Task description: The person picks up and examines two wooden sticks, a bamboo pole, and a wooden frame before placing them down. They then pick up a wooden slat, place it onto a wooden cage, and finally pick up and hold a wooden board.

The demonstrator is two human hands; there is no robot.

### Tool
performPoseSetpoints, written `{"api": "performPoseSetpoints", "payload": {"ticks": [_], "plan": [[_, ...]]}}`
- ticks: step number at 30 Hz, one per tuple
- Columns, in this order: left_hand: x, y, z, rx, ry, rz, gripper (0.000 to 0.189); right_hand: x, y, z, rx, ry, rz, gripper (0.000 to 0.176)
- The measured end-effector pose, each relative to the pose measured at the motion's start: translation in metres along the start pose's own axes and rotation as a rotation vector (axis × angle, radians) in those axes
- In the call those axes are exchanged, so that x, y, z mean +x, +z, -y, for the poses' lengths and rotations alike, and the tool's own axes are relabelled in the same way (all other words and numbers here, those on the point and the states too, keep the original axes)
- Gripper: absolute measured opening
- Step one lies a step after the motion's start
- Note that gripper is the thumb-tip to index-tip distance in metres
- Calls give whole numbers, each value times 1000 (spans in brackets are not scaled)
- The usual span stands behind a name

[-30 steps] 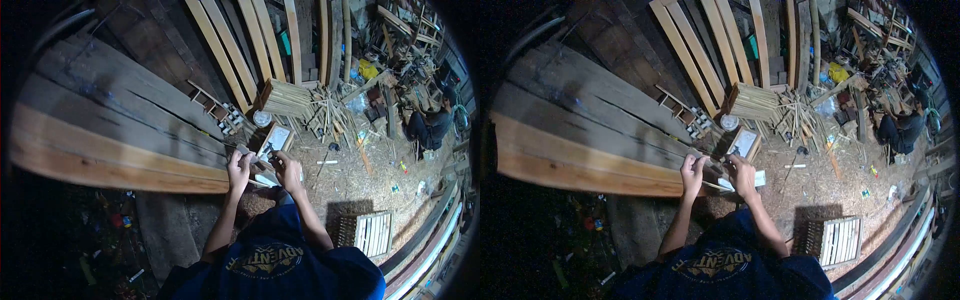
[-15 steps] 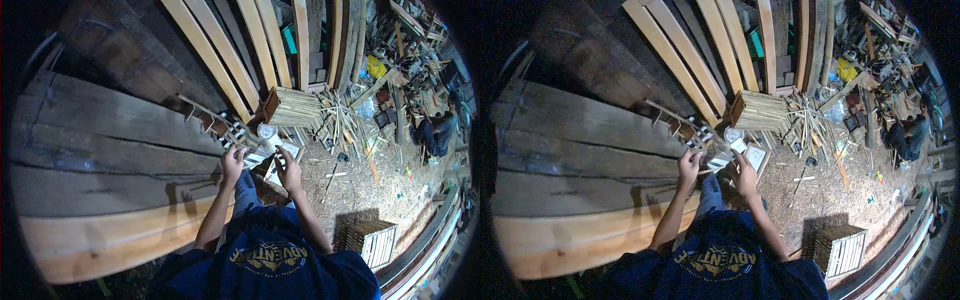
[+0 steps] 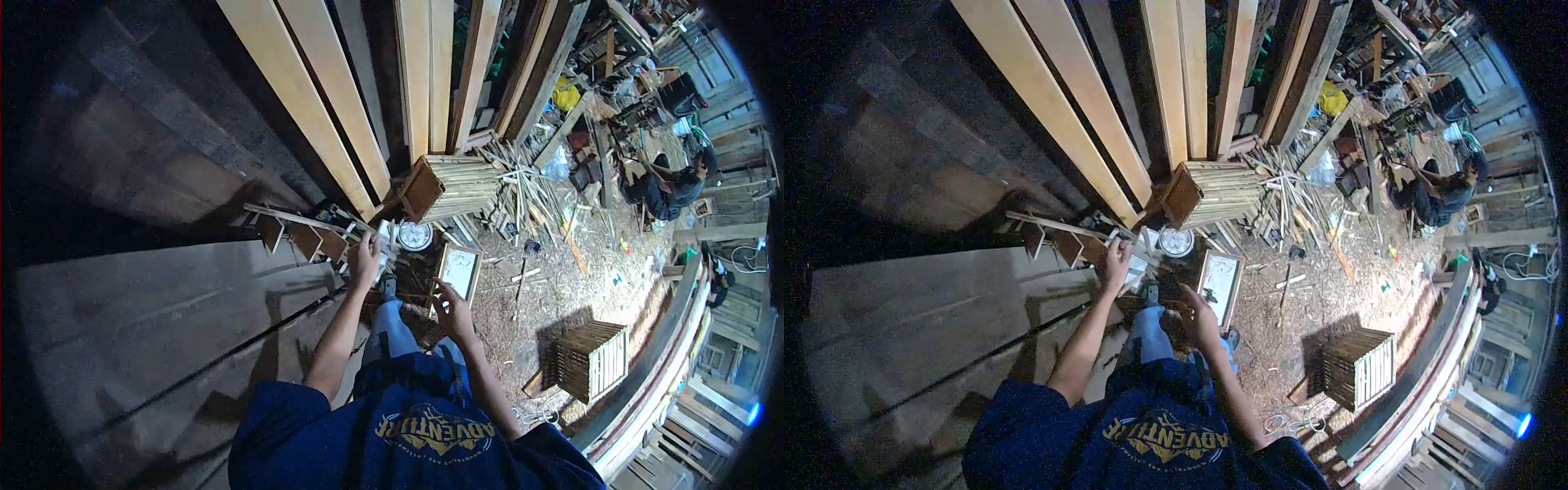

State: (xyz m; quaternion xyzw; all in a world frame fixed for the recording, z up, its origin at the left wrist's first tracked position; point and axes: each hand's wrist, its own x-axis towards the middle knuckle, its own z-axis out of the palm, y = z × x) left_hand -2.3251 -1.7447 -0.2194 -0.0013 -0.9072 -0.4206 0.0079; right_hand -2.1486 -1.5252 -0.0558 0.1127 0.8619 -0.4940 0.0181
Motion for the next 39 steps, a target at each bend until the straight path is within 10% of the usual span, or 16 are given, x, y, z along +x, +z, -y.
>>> {"api": "performPoseSetpoints", "payload": {"ticks": [12,16,26,39], "plan": [[132,1,14,128,-36,274,36,39,33,-2,-105,205,-24,48],[135,5,-7,-401,14,233,42,30,27,6,-79,159,-103,48],[-35,-15,-73,-436,134,352,34,-23,2,7,87,159,-280,50],[-217,51,-302,-287,405,765,32,-175,-150,-90,202,193,-632,50]]}}
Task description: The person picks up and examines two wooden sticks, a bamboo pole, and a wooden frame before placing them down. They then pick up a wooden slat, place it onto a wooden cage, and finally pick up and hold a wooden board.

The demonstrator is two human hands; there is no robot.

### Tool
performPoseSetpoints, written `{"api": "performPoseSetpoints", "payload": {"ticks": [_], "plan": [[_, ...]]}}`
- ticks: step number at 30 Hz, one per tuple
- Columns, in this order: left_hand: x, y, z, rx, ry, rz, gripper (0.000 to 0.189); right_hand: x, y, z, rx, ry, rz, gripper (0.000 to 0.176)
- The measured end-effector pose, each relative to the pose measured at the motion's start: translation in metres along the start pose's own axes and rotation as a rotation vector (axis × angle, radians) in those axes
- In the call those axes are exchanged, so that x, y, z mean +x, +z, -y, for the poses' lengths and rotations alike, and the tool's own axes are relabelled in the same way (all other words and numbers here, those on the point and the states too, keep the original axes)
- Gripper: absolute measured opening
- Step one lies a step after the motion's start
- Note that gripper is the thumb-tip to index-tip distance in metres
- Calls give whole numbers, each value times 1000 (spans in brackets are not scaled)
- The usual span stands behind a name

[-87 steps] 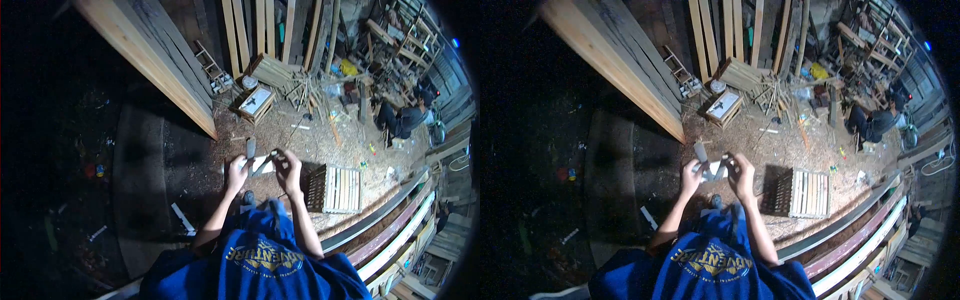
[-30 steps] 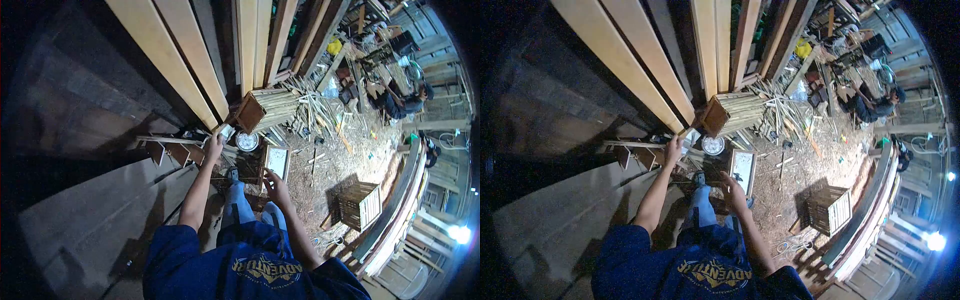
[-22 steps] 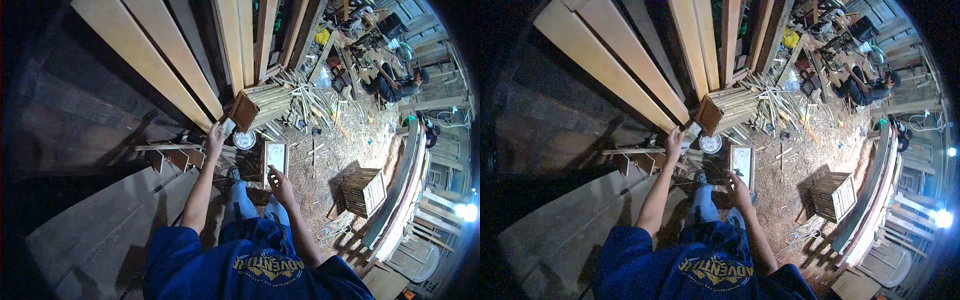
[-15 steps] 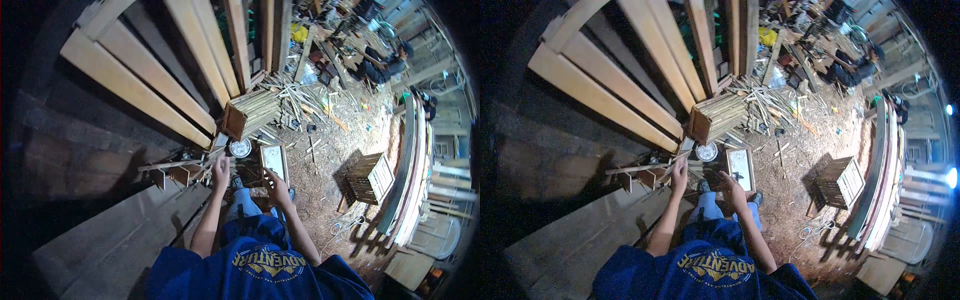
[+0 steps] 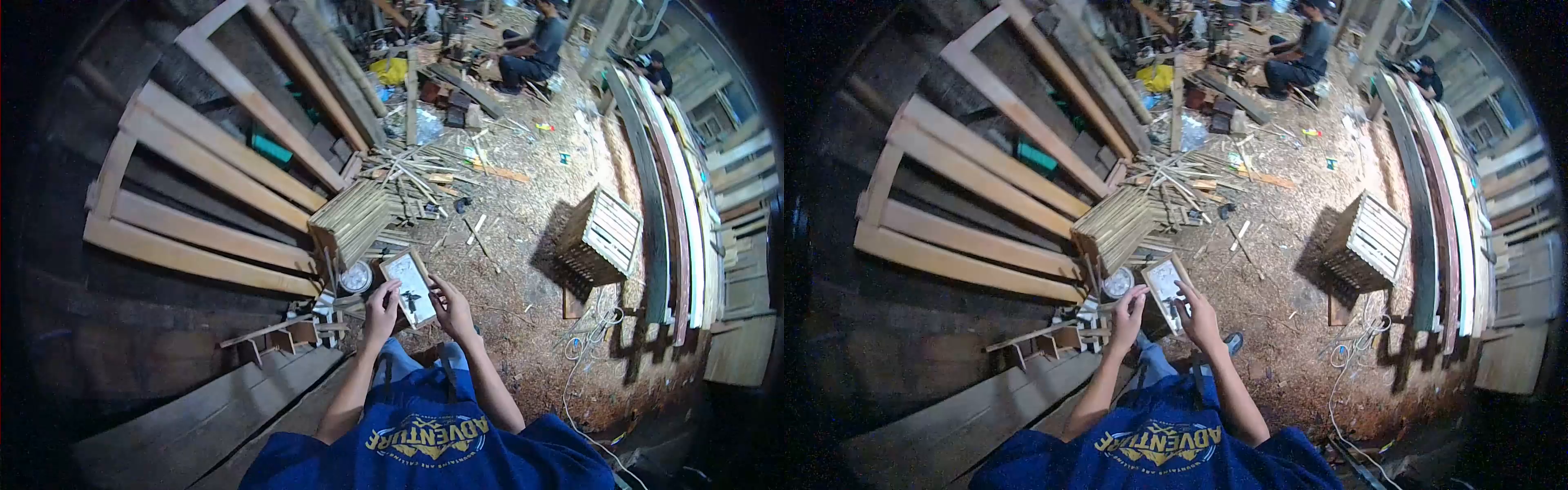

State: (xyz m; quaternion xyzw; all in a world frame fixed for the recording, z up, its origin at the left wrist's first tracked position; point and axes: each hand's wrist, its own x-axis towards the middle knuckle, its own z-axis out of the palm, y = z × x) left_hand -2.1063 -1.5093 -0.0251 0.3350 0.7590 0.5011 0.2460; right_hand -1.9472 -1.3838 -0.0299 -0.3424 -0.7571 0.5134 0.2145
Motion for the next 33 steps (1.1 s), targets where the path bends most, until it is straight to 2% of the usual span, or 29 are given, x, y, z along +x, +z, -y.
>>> {"api": "performPoseSetpoints", "payload": {"ticks": [3,5,7,12,15,17,18,21,24,26,29,31,33], "plan": [[1,65,-30,32,68,63,32,-7,-66,-21,-19,27,-90,49],[0,112,-60,-60,-12,99,29,-20,-117,-21,-50,-40,-150,47],[3,154,-86,23,109,190,28,-35,-170,-19,-92,0,-241,46],[22,262,-140,-19,260,459,26,-79,-268,-47,-184,98,-591,43],[38,318,-164,-7,301,599,27,-100,-305,-71,-183,191,-779,42],[47,357,-175,-19,329,674,26,-111,-321,-85,-48,337,-864,40],[51,379,-174,-34,331,707,27,-116,-328,-94,-15,337,-907,38],[64,451,-166,-108,363,793,26,-126,-356,-113,-57,399,-973,38],[87,517,-185,-121,426,904,26,-127,-392,-141,-136,458,-1049,37],[93,547,-214,-63,472,980,26,-124,-423,-134,-68,517,-1107,37],[109,601,-245,-52,547,1082,27,-117,-465,-163,-225,477,-1177,39],[115,642,-257,-27,603,1148,27,-112,-500,-160,-207,502,-1211,40],[106,686,-266,22,529,1258,26,-113,-527,-169,-127,512,-1343,39]]}}
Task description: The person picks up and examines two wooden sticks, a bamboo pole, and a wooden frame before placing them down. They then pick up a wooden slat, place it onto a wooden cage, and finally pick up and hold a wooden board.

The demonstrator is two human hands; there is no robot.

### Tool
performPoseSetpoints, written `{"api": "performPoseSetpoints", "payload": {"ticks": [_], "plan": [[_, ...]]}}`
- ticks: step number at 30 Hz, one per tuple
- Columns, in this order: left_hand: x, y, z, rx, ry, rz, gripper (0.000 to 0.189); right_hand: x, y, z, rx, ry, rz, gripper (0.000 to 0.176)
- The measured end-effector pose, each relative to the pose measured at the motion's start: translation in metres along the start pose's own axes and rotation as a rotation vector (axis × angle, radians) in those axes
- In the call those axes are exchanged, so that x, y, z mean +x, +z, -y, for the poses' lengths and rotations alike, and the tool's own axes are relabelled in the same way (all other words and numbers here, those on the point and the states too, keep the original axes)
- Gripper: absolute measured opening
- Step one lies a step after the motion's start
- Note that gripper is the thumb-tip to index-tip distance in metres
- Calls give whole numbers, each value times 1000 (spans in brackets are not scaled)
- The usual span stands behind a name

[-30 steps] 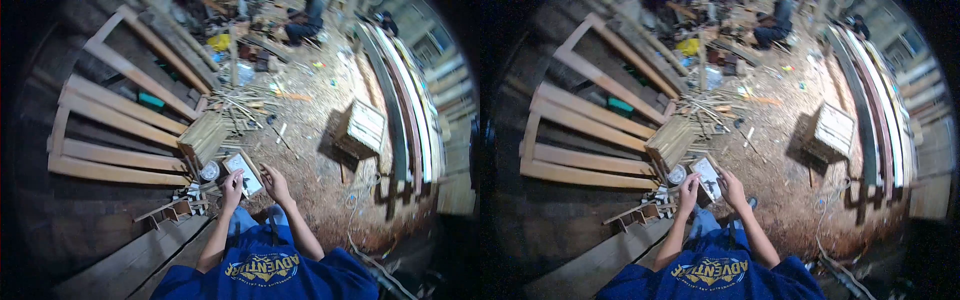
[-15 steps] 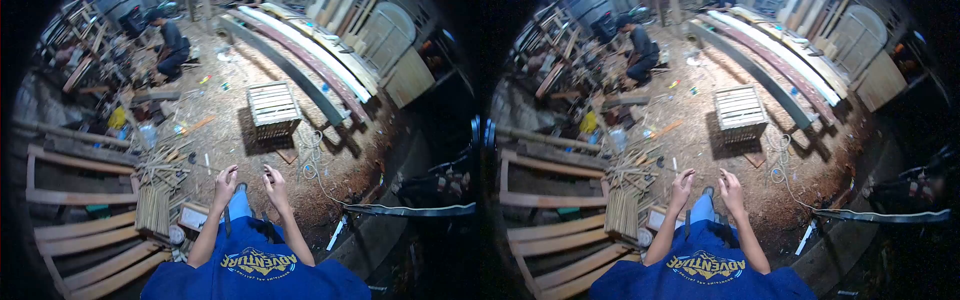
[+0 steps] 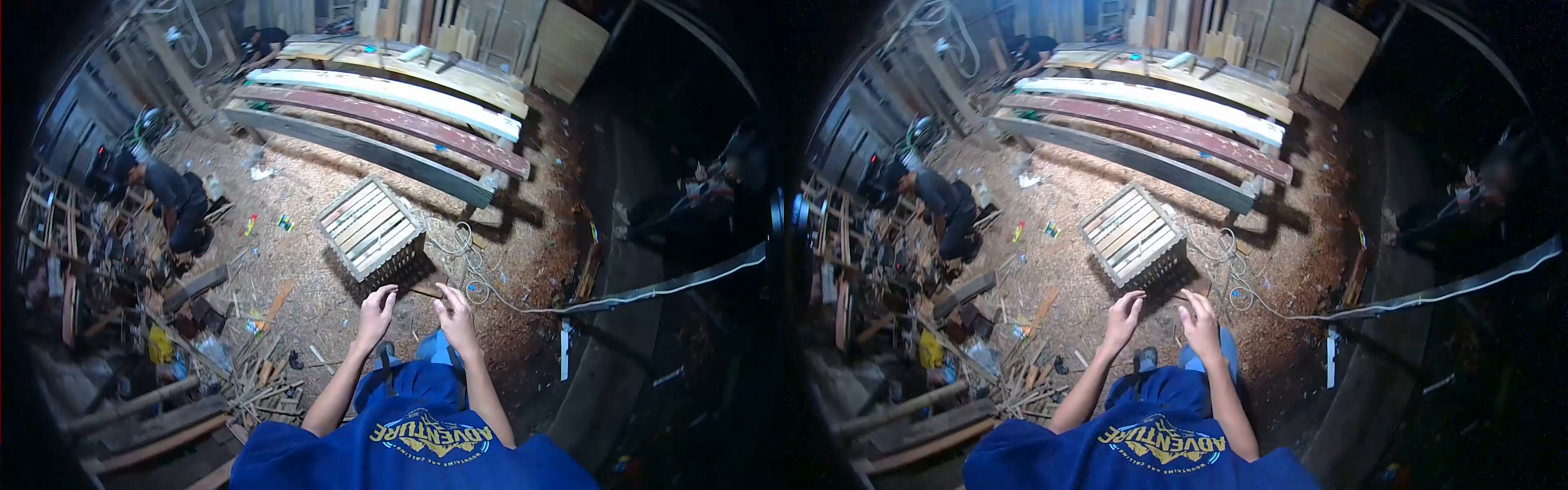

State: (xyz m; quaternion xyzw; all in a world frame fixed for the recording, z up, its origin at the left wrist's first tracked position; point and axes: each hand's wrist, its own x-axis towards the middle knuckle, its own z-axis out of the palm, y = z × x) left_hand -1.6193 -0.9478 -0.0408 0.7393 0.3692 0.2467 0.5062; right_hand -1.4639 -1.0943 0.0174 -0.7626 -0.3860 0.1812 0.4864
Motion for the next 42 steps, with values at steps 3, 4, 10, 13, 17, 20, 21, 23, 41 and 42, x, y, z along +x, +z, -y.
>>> {"api": "performPoseSetpoints", "payload": {"ticks": [3,4,10,13,17,20,21,23,41,42], "plan": [[63,47,-7,80,114,104,26,31,-9,-37,-6,69,-76,39],[82,64,-15,84,128,135,26,44,-17,-49,-21,73,-91,39],[172,184,-10,43,-7,206,32,122,-75,-178,17,260,-121,39],[230,261,-15,83,-133,196,32,204,-137,-250,-33,154,-67,38],[341,350,-77,178,44,182,32,340,-253,-291,-179,129,-155,38],[424,394,-155,228,212,234,35,426,-334,-269,-133,91,-284,36],[449,410,-172,208,256,185,34,448,-351,-277,-117,67,-309,35],[493,441,-205,172,264,140,30,486,-385,-281,-115,64,-325,33],[881,738,-292,60,257,-34,30,893,-613,-430,-159,-135,-179,9],[905,744,-311,92,286,-70,28,926,-620,-426,-147,-168,-188,8]]}}
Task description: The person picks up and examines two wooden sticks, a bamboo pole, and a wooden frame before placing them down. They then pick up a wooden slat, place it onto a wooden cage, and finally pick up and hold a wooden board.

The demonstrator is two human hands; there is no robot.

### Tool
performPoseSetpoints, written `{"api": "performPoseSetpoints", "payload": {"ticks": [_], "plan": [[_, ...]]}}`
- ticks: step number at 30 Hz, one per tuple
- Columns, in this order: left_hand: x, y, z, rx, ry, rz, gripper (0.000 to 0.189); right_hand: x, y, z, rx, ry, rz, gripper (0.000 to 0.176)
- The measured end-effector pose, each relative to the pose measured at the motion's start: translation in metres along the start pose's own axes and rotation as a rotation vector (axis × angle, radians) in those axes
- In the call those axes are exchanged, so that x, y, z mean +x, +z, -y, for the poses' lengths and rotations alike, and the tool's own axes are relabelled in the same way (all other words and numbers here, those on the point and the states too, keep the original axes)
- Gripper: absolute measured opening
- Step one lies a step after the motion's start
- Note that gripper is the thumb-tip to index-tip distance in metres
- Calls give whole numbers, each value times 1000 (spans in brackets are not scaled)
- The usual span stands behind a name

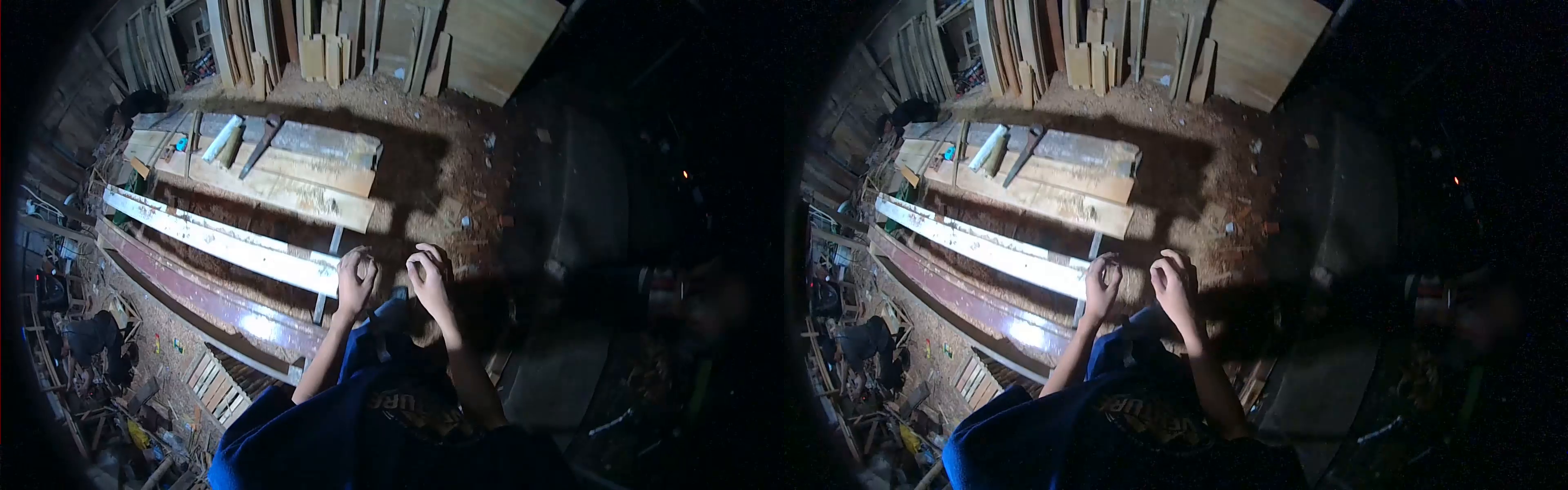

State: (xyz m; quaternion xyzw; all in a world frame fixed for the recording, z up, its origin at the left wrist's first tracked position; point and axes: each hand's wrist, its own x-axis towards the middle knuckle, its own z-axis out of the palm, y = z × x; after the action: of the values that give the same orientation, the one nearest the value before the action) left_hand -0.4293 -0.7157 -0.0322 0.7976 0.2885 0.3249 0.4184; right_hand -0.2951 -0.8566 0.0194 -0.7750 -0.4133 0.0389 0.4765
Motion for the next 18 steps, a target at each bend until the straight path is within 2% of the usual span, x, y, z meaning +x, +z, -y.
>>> {"api": "performPoseSetpoints", "payload": {"ticks": [2,4,5,6,8,10,14,16,17,18], "plan": [[48,15,-5,43,-56,-37,26,64,-10,-2,-75,-101,-5,12],[94,22,-16,71,-25,-110,21,113,-2,-21,31,-98,-14,17],[114,24,-13,84,-42,-85,25,137,2,-34,-12,-184,-13,21],[130,27,-7,95,-64,-60,29,159,7,-42,-18,-196,10,23],[162,36,-7,92,-154,-86,26,199,13,-52,21,-167,139,18],[191,50,5,132,-137,-155,23,238,30,-76,40,-269,146,23],[248,90,43,175,-245,-278,17,317,54,-118,113,-251,377,27],[290,119,55,133,-324,-401,14,367,68,-150,162,-341,372,28],[310,138,76,174,-296,-454,14,396,76,-173,114,-384,393,27],[335,155,85,157,-308,-526,15,428,83,-194,110,-397,469,25]]}}
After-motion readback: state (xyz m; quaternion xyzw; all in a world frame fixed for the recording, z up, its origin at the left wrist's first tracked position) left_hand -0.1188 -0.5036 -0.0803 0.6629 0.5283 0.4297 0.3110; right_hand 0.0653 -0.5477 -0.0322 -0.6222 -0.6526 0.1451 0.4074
